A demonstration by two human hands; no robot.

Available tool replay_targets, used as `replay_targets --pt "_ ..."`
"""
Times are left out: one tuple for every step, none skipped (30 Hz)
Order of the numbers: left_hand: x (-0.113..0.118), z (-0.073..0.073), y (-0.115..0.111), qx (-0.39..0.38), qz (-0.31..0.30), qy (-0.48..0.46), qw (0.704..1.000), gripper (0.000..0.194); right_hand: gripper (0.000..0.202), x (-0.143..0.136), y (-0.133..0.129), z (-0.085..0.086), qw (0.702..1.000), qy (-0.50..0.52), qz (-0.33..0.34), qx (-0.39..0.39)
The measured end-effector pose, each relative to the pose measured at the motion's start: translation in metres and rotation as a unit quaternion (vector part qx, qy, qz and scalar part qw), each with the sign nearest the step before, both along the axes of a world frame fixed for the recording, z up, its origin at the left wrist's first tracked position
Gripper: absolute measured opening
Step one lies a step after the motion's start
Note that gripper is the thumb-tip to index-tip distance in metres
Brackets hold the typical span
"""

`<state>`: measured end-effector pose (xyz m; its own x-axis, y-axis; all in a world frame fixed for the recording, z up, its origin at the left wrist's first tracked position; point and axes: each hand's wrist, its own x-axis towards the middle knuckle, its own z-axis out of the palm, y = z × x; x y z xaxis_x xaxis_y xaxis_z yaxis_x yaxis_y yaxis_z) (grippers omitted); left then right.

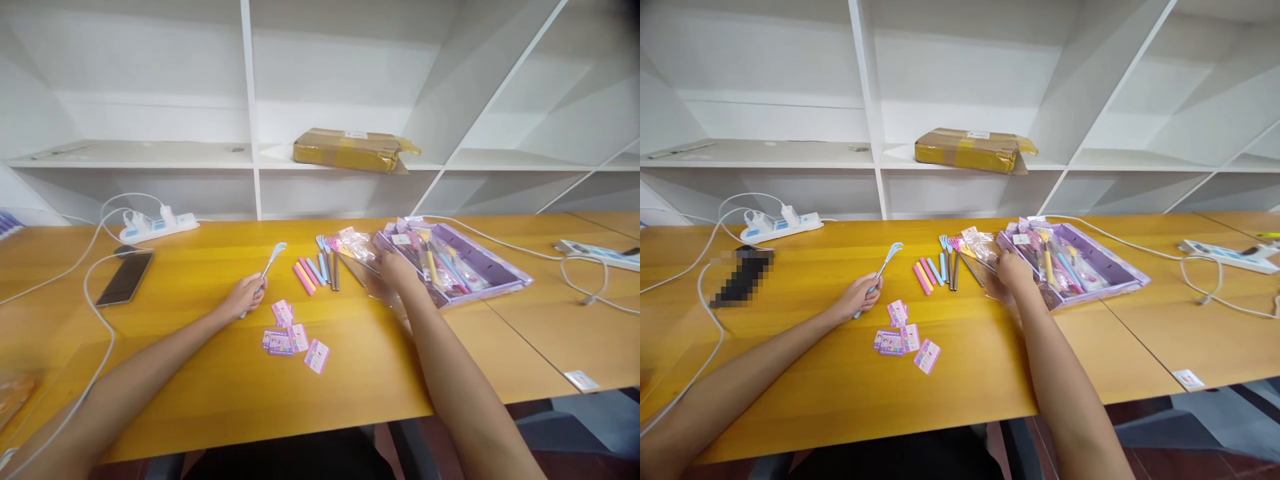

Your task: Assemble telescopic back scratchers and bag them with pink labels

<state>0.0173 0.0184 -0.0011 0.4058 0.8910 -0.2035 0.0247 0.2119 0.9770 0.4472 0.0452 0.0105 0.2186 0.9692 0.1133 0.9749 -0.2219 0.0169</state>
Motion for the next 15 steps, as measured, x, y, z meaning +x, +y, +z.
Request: replay_targets --pt "0.0 0.0 0.001 0.0 -0.001 -0.006 1.0 0.024 0.041 0.003 0.002 -0.002 1.0 0.007 0.005 0.002" --pt "0.0 0.0 0.001 0.001 -0.003 -0.008 1.0 0.024 0.041 0.006 0.003 -0.004 1.0 0.019 0.01 0.008" --pt "0.0 0.0 0.001 0.003 -0.004 -0.006 1.0 0.024 0.039 0.007 0.005 -0.005 0.999 0.035 0.015 0.017" --pt "-0.001 0.0 0.001 0.005 -0.006 -0.004 1.0 0.024 0.038 0.007 0.006 -0.006 0.998 0.055 0.018 0.026" --pt "-0.001 0.0 0.001 0.008 -0.008 -0.001 1.0 0.023 0.037 0.007 0.007 -0.006 0.996 0.074 0.018 0.034" --pt "-0.001 -0.001 0.0 0.011 -0.01 0.002 1.0 0.023 0.036 0.007 0.008 -0.006 0.995 0.091 0.015 0.037" --pt "-0.001 -0.001 0.0 0.015 -0.012 0.004 1.0 0.023 0.034 0.006 0.008 -0.006 0.994 0.101 0.01 0.037" --pt "-0.002 -0.002 0.0 0.018 -0.014 0.006 1.0 0.023 0.032 0.005 0.008 -0.006 0.994 0.107 0.004 0.036" --pt "-0.002 -0.002 0.0 0.02 -0.014 0.008 1.0 0.023 0.029 0.005 0.007 -0.005 0.994 0.108 -0.001 0.035" --pt "-0.001 -0.002 0.0 0.021 -0.013 0.01 1.0 0.023 0.026 0.004 0.007 -0.003 0.993 0.107 -0.005 0.038" --pt "-0.001 -0.002 0.0 0.022 -0.013 0.012 1.0 0.023 0.023 0.003 0.006 -0.002 0.993 0.106 -0.009 0.048" --pt "-0.001 -0.002 0.0 0.022 -0.013 0.014 1.0 0.023 0.022 0.001 0.004 0.001 0.992 0.104 -0.011 0.069" --pt "-0.001 -0.002 0.0 0.023 -0.013 0.016 1.0 0.022 0.021 0.0 0.003 0.003 0.99 0.103 -0.011 0.101" --pt "-0.001 -0.002 0.0 0.023 -0.013 0.017 1.0 0.022 0.022 -0.003 0.002 0.007 0.984 0.106 -0.011 0.145" --pt "-0.001 -0.002 0.0 0.024 -0.013 0.017 0.999 0.021 0.024 -0.006 0.0 0.011 0.972 0.115 -0.011 0.202"
